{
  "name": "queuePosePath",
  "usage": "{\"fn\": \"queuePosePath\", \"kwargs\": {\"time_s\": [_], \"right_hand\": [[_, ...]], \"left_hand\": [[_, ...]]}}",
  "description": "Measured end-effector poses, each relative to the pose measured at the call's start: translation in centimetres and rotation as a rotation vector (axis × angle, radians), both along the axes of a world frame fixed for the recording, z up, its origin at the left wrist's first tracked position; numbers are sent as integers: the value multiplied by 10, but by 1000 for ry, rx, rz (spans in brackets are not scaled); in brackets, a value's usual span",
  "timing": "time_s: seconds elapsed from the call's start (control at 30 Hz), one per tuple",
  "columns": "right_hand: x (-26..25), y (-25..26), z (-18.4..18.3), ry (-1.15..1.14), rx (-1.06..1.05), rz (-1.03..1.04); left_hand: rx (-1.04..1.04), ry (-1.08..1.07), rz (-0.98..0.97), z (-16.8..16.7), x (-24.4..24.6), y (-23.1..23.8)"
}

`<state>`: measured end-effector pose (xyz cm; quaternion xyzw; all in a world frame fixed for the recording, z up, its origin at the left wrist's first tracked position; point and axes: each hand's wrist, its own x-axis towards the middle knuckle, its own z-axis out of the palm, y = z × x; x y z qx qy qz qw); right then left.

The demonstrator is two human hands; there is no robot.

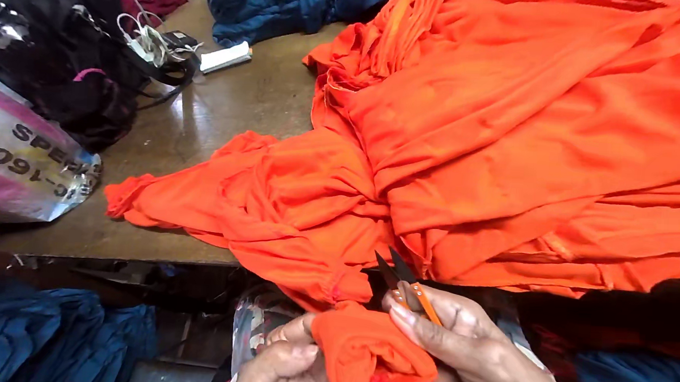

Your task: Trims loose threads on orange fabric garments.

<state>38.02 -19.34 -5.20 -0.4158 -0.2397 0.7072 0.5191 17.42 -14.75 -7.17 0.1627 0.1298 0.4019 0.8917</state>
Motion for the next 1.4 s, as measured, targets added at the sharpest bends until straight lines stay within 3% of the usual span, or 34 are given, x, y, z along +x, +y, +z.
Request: {"fn": "queuePosePath", "kwargs": {"time_s": [0.33,0.47,0.77,0.9,1.03,1.1,1.2,1.3,1.4], "right_hand": [[2,0,-8,249,-5,65],[-1,-2,1,130,45,-27],[-9,-3,9,-231,197,-172],[-10,0,8,-465,220,-190],[-16,9,-13,-366,118,-124],[-17,11,-15,-319,37,-71],[-14,9,-15,-334,31,-154],[-3,1,-14,-469,270,-295],[13,-8,-10,-711,670,-205]], "left_hand": [[24,-49,6,-2,5,-3],[319,45,70,-7,10,-8],[660,559,322,0,15,-11],[394,342,245,8,13,-9],[79,126,208,12,13,-8],[57,120,190,10,13,-7],[130,139,181,9,11,-5],[265,203,194,8,10,1],[407,223,220,4,15,-4]]}}
